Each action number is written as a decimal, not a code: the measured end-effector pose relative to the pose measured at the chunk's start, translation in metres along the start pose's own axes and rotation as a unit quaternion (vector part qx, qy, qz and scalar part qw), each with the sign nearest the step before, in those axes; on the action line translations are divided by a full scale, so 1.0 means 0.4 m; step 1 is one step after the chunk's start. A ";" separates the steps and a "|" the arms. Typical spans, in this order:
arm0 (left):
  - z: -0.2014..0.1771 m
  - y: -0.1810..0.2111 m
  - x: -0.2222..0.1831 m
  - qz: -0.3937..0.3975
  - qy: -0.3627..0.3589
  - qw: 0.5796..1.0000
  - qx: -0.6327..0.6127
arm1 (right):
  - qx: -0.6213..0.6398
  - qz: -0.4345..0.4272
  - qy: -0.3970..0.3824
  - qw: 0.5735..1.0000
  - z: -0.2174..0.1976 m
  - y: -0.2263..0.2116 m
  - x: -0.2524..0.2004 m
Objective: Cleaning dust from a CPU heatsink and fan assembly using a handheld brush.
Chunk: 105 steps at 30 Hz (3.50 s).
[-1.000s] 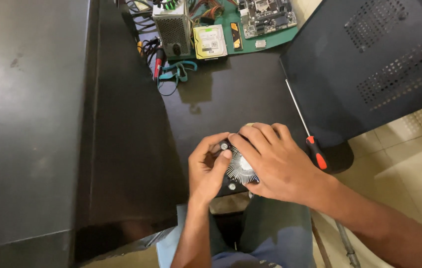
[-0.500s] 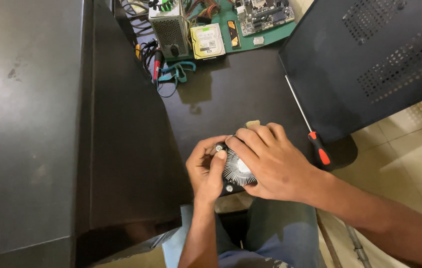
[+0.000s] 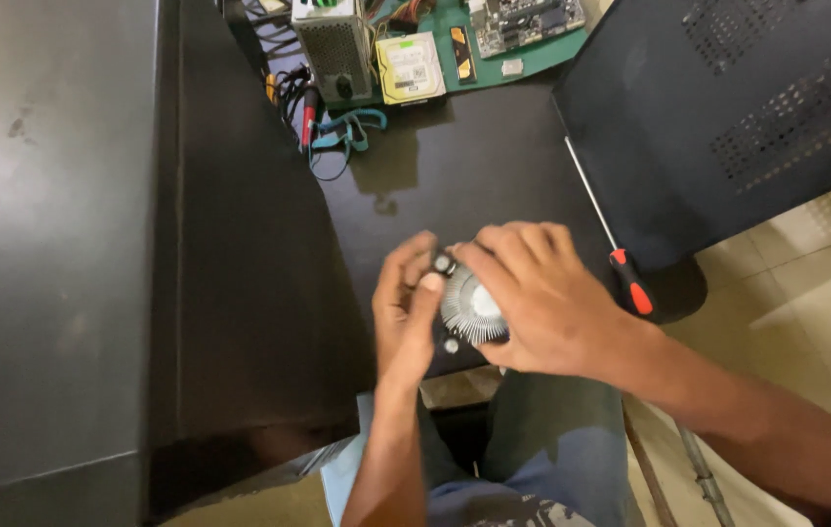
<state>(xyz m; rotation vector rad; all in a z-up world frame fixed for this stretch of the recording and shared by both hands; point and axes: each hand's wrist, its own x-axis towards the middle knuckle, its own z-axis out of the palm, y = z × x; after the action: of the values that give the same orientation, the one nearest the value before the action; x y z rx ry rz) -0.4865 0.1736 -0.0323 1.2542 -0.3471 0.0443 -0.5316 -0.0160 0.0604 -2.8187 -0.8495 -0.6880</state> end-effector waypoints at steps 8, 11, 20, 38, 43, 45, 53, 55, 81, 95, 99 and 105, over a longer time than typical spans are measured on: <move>0.010 0.046 -0.060 -0.090 -0.073 0.992 -0.051 | -0.069 0.014 0.035 0.997 -0.032 0.014 0.021; 0.008 0.013 -0.060 -0.077 -0.063 0.994 -0.043 | -0.073 0.004 0.043 0.996 -0.032 0.010 0.025; 0.007 0.029 -0.049 -0.084 -0.068 0.993 -0.036 | -0.005 0.022 0.044 0.999 -0.019 0.032 0.018; -0.059 -0.016 -0.014 -0.140 -0.073 0.984 -0.079 | -0.018 -0.051 -0.009 0.999 -0.062 0.040 0.029; -0.061 -0.057 -0.006 -0.137 -0.120 0.962 -0.202 | -0.028 -0.092 -0.023 0.995 -0.067 0.046 0.029; -0.051 -0.047 0.004 -0.126 -0.150 0.962 -0.192 | -0.033 -0.110 -0.027 0.993 -0.066 0.044 0.032; -0.037 -0.057 -0.004 -0.137 -0.093 0.973 -0.163 | -0.044 -0.105 -0.041 0.993 -0.068 0.063 0.028; -0.027 -0.048 -0.009 -0.129 -0.078 0.980 -0.126 | -0.040 -0.086 -0.061 0.994 -0.086 0.076 0.018; 0.091 -0.219 -0.107 0.293 0.098 0.946 0.100 | 0.621 0.427 0.081 0.652 0.117 -0.001 -0.025; 0.049 0.000 -0.054 -0.032 -0.011 0.998 0.048 | 0.053 0.202 -0.028 0.978 0.074 0.024 -0.038; 0.056 -0.030 -0.060 -0.009 -0.004 1.000 -0.008 | -0.016 0.155 0.010 0.988 0.054 0.018 -0.037; 0.052 -0.023 -0.072 0.014 0.009 1.000 -0.014 | -0.063 0.123 0.076 0.987 -0.001 -0.008 -0.018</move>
<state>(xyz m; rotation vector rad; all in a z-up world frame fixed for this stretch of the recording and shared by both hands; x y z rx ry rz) -0.5166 0.1558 -0.0433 1.2211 -0.3499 0.0746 -0.5388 -0.0169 0.0572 -2.8643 -0.4372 -0.9289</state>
